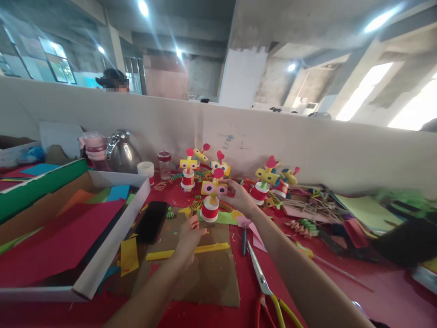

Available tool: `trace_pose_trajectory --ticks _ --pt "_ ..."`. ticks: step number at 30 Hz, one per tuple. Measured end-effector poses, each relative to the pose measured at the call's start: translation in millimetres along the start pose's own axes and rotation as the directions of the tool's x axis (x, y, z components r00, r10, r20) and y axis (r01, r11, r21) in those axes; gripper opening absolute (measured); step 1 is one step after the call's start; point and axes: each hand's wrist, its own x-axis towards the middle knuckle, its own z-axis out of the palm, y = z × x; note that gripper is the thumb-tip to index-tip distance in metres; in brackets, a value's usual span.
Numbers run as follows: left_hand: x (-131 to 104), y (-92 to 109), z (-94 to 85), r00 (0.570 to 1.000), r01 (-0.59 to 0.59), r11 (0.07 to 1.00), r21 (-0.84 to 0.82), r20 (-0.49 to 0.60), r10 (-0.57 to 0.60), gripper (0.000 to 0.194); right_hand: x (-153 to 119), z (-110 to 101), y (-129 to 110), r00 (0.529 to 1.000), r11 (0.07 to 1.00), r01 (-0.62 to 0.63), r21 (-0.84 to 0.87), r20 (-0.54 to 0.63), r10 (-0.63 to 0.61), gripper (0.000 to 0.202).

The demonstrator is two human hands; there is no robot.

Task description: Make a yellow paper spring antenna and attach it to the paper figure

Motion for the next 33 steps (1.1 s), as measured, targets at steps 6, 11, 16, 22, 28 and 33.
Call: trace_pose_trajectory --ticks 6,11,16,22,28,33 --pt "-12.3 -3.3 -12.3 1.000 -0.016 0.999 -0.042 0.015 0.017 0.051 2.1 0.2 -0.8 0.997 0.994 0.071 -0.082 -0.016 -0.072 0.050" --pt "-11.2 -15.8 -17.8 0.995 -0.099 0.995 -0.014 0.007 0.099 0.042 1.1 -0.5 -2.3 0.997 0.987 0.074 -0.145 -0.018 -0.077 0.049" --pt "-4.0 -25.0 -22.2 0.976 -0.213 0.976 0.037 -0.027 0.214 0.034 0.3 -2.8 -4.9 0.997 0.980 0.070 -0.187 -0.005 -0.073 0.051" --pt "-2.3 -20.1 -28.4 0.949 -0.306 0.950 0.057 -0.054 0.309 0.030 3.4 -4.2 -0.1 0.998 0.976 0.067 -0.208 0.003 -0.068 0.054" --pt "-3.9 -21.0 -27.5 0.970 -0.236 0.970 0.066 -0.042 0.239 0.031 0.6 -3.8 -0.3 0.999 0.968 0.027 -0.250 -0.013 -0.031 0.054" --pt "0.3 -26.5 -28.0 0.982 -0.189 0.979 0.070 -0.014 0.191 0.037 -2.4 -1.5 -1.6 0.998 0.961 0.028 -0.274 -0.042 -0.041 0.052"
